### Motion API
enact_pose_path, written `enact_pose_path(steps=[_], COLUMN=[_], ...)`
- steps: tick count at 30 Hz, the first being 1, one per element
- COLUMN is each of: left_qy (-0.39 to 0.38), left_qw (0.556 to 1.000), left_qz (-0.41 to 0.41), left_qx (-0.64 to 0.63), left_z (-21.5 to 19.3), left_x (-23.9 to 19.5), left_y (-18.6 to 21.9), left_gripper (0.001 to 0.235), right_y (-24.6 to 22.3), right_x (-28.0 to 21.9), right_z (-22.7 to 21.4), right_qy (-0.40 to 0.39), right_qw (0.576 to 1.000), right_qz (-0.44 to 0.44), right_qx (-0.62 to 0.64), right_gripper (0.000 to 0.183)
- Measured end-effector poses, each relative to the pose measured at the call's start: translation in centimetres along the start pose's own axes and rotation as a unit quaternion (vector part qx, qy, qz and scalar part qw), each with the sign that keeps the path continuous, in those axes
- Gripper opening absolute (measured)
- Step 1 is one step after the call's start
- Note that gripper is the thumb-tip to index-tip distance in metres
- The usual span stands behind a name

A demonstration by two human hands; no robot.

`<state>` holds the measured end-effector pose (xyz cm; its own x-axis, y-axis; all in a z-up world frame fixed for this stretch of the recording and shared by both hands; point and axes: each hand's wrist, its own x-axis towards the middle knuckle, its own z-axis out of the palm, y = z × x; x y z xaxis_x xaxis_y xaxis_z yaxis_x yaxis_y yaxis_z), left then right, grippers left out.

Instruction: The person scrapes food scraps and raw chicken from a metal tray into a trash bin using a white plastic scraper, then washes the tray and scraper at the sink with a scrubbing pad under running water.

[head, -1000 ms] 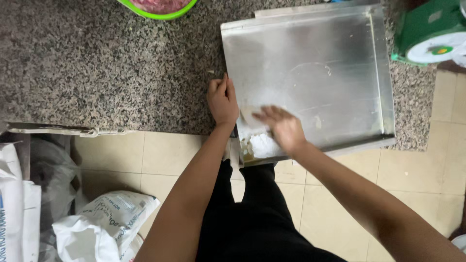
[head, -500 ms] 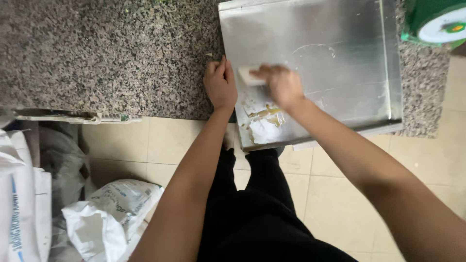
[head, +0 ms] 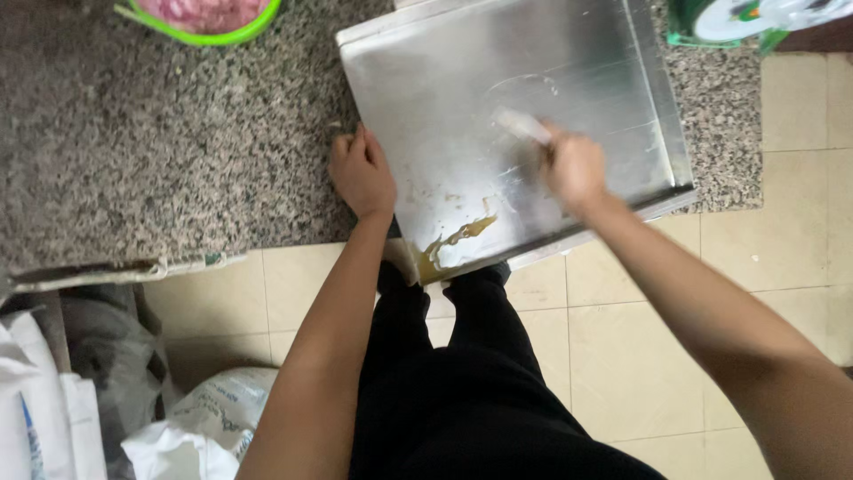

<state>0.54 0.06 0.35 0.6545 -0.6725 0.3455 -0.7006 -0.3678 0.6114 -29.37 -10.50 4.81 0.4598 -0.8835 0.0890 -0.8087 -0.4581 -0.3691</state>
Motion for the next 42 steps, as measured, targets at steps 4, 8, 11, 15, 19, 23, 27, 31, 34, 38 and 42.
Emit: enact_pose_path(steps=[4,8,11,15,19,23,27,31,34,38,42], left_qy=[0.032,0.021,0.03,0.025,0.023,0.03,0.044,0.018,0.016,0.016,0.026], left_qw=[0.999,0.999,0.999,0.999,0.999,0.998,0.996,0.998,0.999,0.999,0.999], left_qz=[0.033,0.03,0.032,0.028,0.037,0.044,0.071,0.051,0.038,0.038,0.048], left_qx=[0.01,0.005,0.01,0.015,0.019,0.02,0.012,0.031,0.018,0.01,0.006], left_z=[-0.2,-0.5,-0.4,-0.5,-0.6,-0.5,-0.9,-1.1,-0.7,-0.7,-0.5], left_x=[0.2,0.2,-0.1,0.1,0.1,0.2,0.4,0.3,0.4,0.1,0.2], left_y=[0.4,0.4,0.6,0.8,0.7,0.6,0.8,1.0,0.9,0.5,0.3], left_gripper=[0.027,0.028,0.028,0.028,0.028,0.027,0.03,0.032,0.032,0.031,0.03], right_y=[6.8,7.0,2.3,-4.2,-4.6,1.7,11.9,15.9,11.8,1.2,-2.9], right_x=[7.2,11.3,10.7,0.2,-8.1,-8.1,-1.6,4.2,4.1,-6.5,-11.8], right_z=[0.5,2.2,4.6,5.3,2.9,1.3,-0.2,0.2,1.9,3.5,2.0], right_qy=[0.067,0.045,-0.079,0.03,-0.03,-0.071,0.034,0.022,-0.098,-0.047,-0.05], right_qw=[0.986,0.977,0.973,0.967,0.961,0.994,0.99,0.976,0.943,0.997,0.986], right_qz=[0.122,0.154,0.069,-0.229,-0.259,-0.081,0.091,0.163,0.102,-0.039,-0.149], right_qx=[-0.092,-0.141,-0.206,-0.111,-0.086,0.001,-0.106,-0.14,-0.3,-0.044,-0.051], right_gripper=[0.037,0.037,0.029,0.062,0.07,0.047,0.022,0.036,0.017,0.069,0.08])
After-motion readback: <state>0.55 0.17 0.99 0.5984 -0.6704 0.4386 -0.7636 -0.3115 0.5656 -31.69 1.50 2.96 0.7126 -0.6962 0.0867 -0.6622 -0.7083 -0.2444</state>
